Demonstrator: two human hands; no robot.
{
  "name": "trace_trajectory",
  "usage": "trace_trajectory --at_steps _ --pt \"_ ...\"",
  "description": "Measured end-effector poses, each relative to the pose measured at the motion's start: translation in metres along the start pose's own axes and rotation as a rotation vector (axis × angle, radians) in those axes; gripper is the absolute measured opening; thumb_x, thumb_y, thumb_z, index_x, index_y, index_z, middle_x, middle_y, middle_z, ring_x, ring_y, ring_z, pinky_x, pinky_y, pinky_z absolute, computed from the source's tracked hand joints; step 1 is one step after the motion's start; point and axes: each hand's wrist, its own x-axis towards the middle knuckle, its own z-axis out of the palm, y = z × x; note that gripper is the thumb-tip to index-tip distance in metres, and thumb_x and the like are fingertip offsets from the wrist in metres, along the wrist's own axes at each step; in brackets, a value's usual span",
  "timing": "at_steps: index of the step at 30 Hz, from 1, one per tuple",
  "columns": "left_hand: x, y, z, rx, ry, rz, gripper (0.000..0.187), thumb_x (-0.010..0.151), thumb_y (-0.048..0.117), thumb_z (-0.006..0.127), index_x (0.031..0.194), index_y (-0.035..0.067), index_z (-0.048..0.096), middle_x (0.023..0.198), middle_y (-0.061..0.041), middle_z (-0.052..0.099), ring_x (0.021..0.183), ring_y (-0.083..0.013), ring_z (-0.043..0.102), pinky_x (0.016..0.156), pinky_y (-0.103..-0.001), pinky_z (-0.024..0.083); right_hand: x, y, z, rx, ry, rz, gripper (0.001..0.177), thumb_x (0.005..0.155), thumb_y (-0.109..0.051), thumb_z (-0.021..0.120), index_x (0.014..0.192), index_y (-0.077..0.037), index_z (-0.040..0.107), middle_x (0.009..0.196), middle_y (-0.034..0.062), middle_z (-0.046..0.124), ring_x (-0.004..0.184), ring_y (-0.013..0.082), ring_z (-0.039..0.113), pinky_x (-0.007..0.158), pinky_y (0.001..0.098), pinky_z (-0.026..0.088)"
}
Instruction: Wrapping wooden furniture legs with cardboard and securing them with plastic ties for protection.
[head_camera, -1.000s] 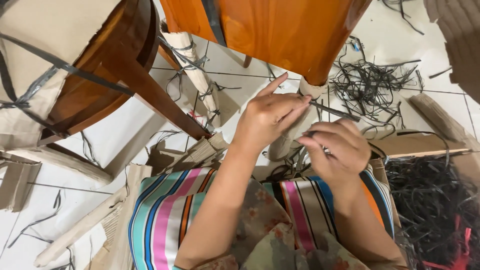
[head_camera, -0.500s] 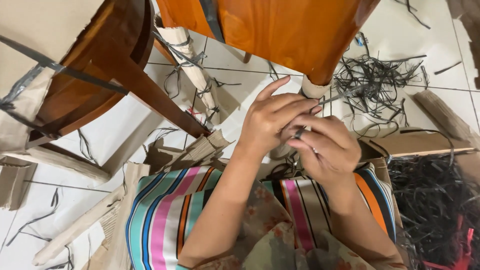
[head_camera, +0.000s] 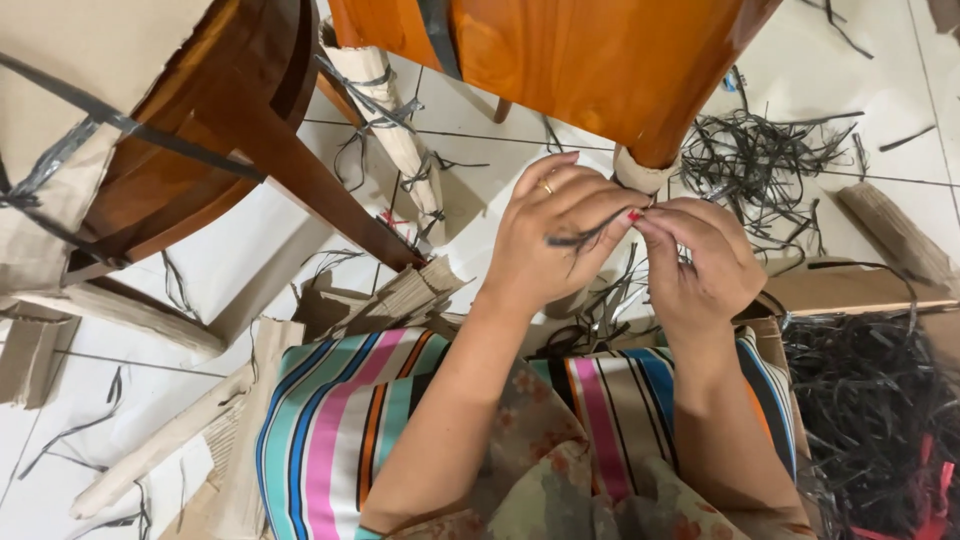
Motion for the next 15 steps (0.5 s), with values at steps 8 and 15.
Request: trace_trajectory --at_steps 8,15 --pt "-0.002 0.002 0.009 0.043 0.112 -0.086 0.008 0.093 0.026 0.074 0.097 0.019 0.071 0.080 0.010 0.074 0.088 -0.0168 0.072 0.105 -0.041 0.050 0.008 -0.005 0.002 0.069 0.035 -0.013 0.007 0.090 0.019 0.082 0.088 0.013 0.081 0.078 0.0183 0.066 0.060 0.0263 0.062 0.057 0.0378 0.053" --pt "-0.008 0.018 0.002 -0.027 0.013 -0.210 0.045 0.086 0.011 0.070 0.124 0.008 0.044 0.091 0.005 0.074 0.100 -0.0184 0.072 0.112 -0.047 0.043 0.004 0.003 0.001 0.115 0.072 -0.024 0.011 0.087 0.028 0.080 0.091 0.018 0.081 0.075 0.0198 0.061 0.058 0.0303 0.062 0.052 0.0382 0.053"
